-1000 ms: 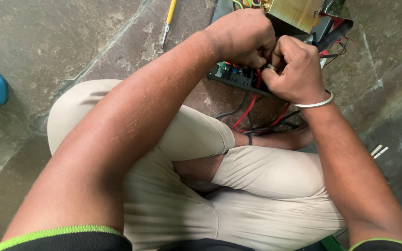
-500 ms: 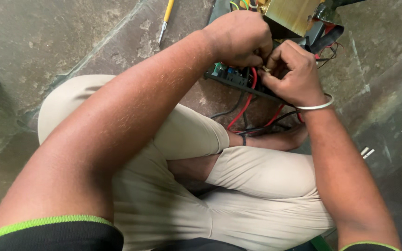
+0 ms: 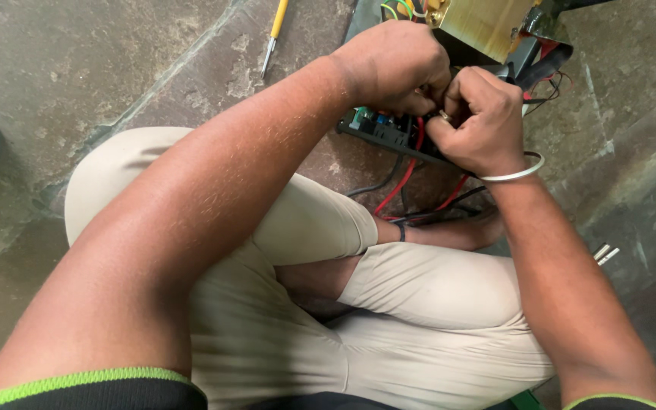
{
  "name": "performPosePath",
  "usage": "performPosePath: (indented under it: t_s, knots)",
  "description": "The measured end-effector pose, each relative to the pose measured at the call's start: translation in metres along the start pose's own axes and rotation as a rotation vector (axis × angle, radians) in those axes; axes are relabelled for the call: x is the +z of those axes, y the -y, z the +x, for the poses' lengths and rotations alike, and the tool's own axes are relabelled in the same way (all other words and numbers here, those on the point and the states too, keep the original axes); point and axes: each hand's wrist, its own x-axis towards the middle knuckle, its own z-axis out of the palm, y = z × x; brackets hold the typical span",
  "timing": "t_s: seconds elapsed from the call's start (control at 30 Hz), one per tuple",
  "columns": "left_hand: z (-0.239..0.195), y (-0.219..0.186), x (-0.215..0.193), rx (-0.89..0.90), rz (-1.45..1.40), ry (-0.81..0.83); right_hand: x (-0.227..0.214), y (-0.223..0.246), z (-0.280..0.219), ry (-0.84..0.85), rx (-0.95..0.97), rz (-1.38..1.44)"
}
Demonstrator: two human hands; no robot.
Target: The person sits on the floor and repairs an open electronic device, likely a power inverter. They use a screwdriver to tighten screws on the circuit board and a wrench to adjust connections on a terminal block. The person also handles and connects various wires within the device.
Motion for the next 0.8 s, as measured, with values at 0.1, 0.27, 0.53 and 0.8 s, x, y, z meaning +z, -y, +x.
performPosePath:
  t_s: [0.1, 0.27, 0.53, 0.8]
  knots:
    - [-0.003, 0.005, 0.003, -0.077, -0.162, 0.122, -0.001, 0.002, 0.0, 0.009, 0.007, 0.005]
    - [-0.003, 0.011, 0.006, -0.011, -0.129, 0.097, -0.001, 0.004, 0.003, 0.026, -0.019, -0.036]
    - [-0.002, 0.011, 0.009, 0.052, -0.079, 0.061, -0.004, 0.003, 0.002, 0.047, -0.045, -0.061]
    - [0.001, 0.0, -0.003, -0.05, -0.114, 0.081, -0.014, 0.007, -0.011, -0.068, 0.051, 0.086]
